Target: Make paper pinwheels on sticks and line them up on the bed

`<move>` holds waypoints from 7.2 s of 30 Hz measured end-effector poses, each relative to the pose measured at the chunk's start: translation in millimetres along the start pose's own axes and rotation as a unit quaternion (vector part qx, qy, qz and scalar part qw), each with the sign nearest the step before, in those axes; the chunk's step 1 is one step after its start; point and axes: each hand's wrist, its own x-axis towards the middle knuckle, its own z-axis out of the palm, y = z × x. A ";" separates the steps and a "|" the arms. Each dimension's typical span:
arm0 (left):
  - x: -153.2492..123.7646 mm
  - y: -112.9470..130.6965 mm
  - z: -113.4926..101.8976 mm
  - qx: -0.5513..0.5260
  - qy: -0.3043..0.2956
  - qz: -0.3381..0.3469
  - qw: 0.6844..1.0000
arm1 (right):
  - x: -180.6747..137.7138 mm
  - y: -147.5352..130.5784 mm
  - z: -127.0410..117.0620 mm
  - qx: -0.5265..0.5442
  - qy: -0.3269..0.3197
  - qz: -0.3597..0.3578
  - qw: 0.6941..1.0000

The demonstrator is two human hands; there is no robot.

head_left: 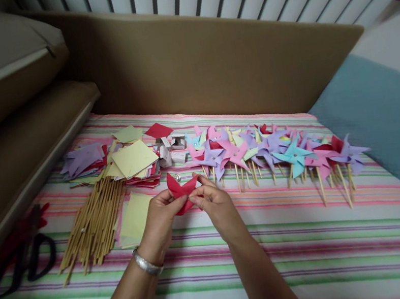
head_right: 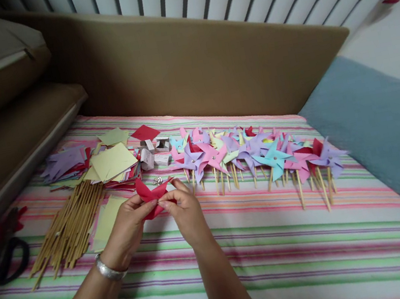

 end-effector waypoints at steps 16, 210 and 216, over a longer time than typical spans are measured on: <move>-1.3 0.2 2.7 -0.014 0.015 -0.027 0.999 | -2.6 3.0 8.7 0.166 0.021 0.067 0.984; -29.3 31.0 11.1 0.075 -0.138 -0.034 0.987 | -6.5 -2.4 -7.4 0.438 -0.124 0.007 0.890; -29.2 31.0 12.8 0.078 -0.142 -0.009 0.987 | -6.9 -0.8 -7.9 0.430 -0.141 -0.013 0.892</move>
